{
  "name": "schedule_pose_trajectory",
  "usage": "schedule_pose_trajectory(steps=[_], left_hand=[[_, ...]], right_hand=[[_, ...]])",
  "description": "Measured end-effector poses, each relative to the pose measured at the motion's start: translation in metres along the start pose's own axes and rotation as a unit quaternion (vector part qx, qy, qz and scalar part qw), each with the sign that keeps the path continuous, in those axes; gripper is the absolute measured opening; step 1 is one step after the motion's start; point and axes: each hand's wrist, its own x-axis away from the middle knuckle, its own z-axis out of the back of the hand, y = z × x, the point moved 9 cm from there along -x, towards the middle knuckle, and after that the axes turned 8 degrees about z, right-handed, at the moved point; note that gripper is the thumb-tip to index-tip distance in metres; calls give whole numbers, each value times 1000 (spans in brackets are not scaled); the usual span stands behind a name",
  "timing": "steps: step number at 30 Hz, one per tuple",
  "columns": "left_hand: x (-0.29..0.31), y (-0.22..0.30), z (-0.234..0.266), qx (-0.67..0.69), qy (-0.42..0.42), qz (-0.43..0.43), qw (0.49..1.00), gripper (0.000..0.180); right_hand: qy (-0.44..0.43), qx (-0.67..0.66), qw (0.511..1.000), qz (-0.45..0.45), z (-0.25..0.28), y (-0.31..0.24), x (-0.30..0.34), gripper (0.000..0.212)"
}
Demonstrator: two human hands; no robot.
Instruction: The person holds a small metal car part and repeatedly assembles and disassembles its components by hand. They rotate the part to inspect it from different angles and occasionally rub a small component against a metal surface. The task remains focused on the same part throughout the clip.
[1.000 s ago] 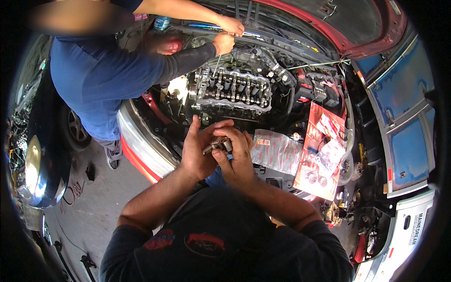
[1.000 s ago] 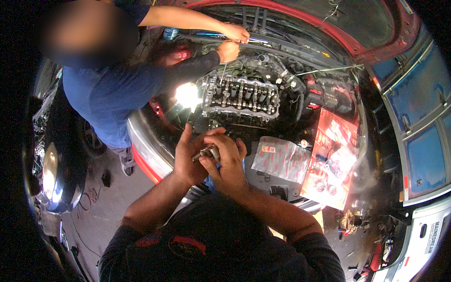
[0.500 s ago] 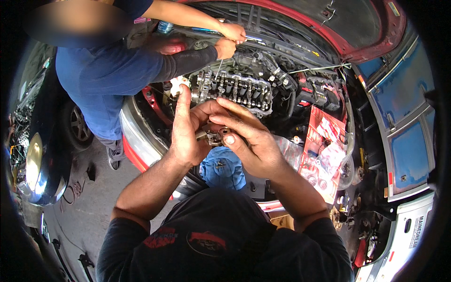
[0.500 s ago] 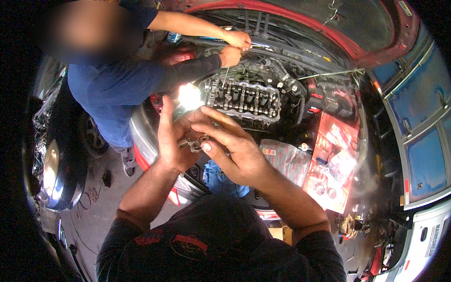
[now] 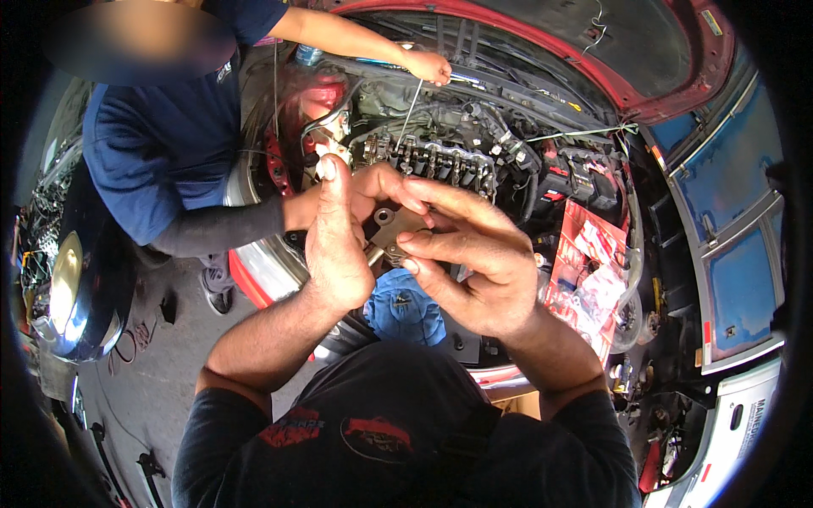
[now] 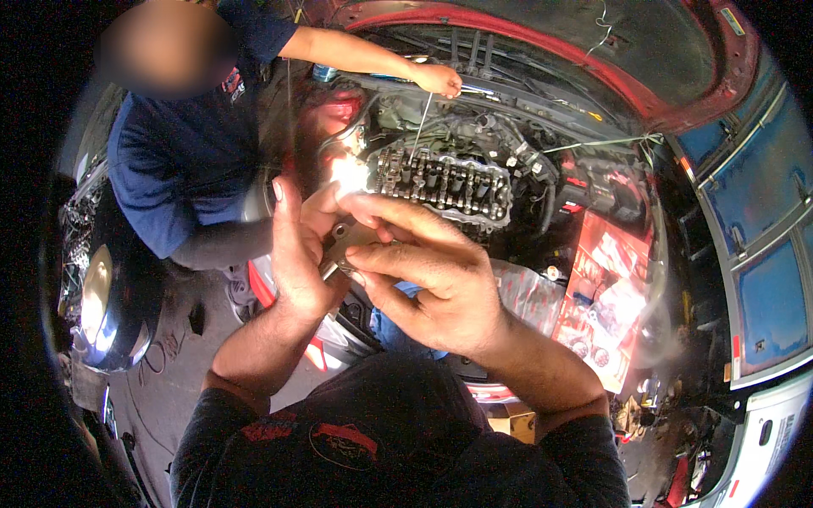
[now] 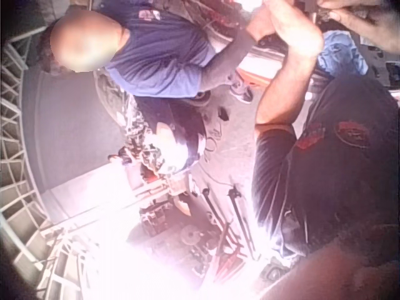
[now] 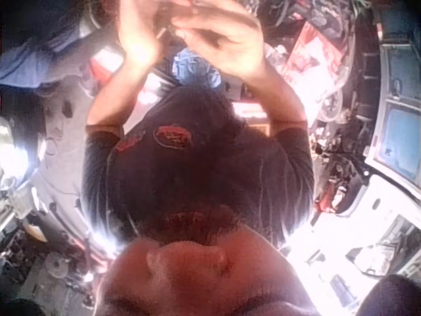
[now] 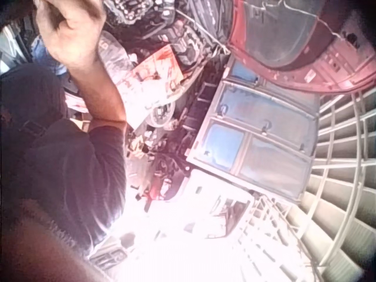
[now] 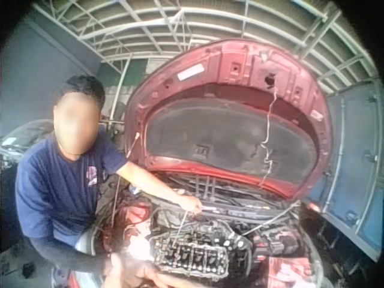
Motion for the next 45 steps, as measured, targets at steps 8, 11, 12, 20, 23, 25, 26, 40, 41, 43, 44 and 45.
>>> schedule_pose_trajectory(steps=[8,11,12,20,23,25,26,40,41,43,44,45], left_hand=[[7,0,5,-42,30,-6,999,80],[7,1,3,-18,21,-12,1000,80],[7,2,3,-20,30,-13,999,80],[-1,1,9,5,58,-12,998,79],[0,9,6,-17,34,-35,999,79],[2,15,4,-36,31,-52,997,83],[2,17,3,-49,31,-59,997,85],[8,-25,12,75,18,187,979,96],[10,-25,11,96,0,198,976,96],[11,-25,7,112,-37,214,970,98],[11,-27,8,105,-39,225,968,99],[12,-26,6,112,-52,219,968,101]], right_hand=[[1,3,1000,-16,0,0,-6,22],[-8,-42,998,-45,0,-1,-3,20],[-14,-41,998,-56,-1,1,-3,20],[-19,-21,999,-37,-1,13,-8,19],[8,-23,1000,-7,0,2,-9,19],[17,-15,1000,6,1,-4,-11,19],[10,-5,1000,3,1,-5,-11,18],[-96,9,992,-80,-5,28,-4,33],[-99,45,993,-49,-7,24,-5,35],[-92,77,992,-24,-8,19,-4,38],[-83,75,993,-28,-6,19,-4,40],[-74,74,994,-31,-4,19,-4,41]])
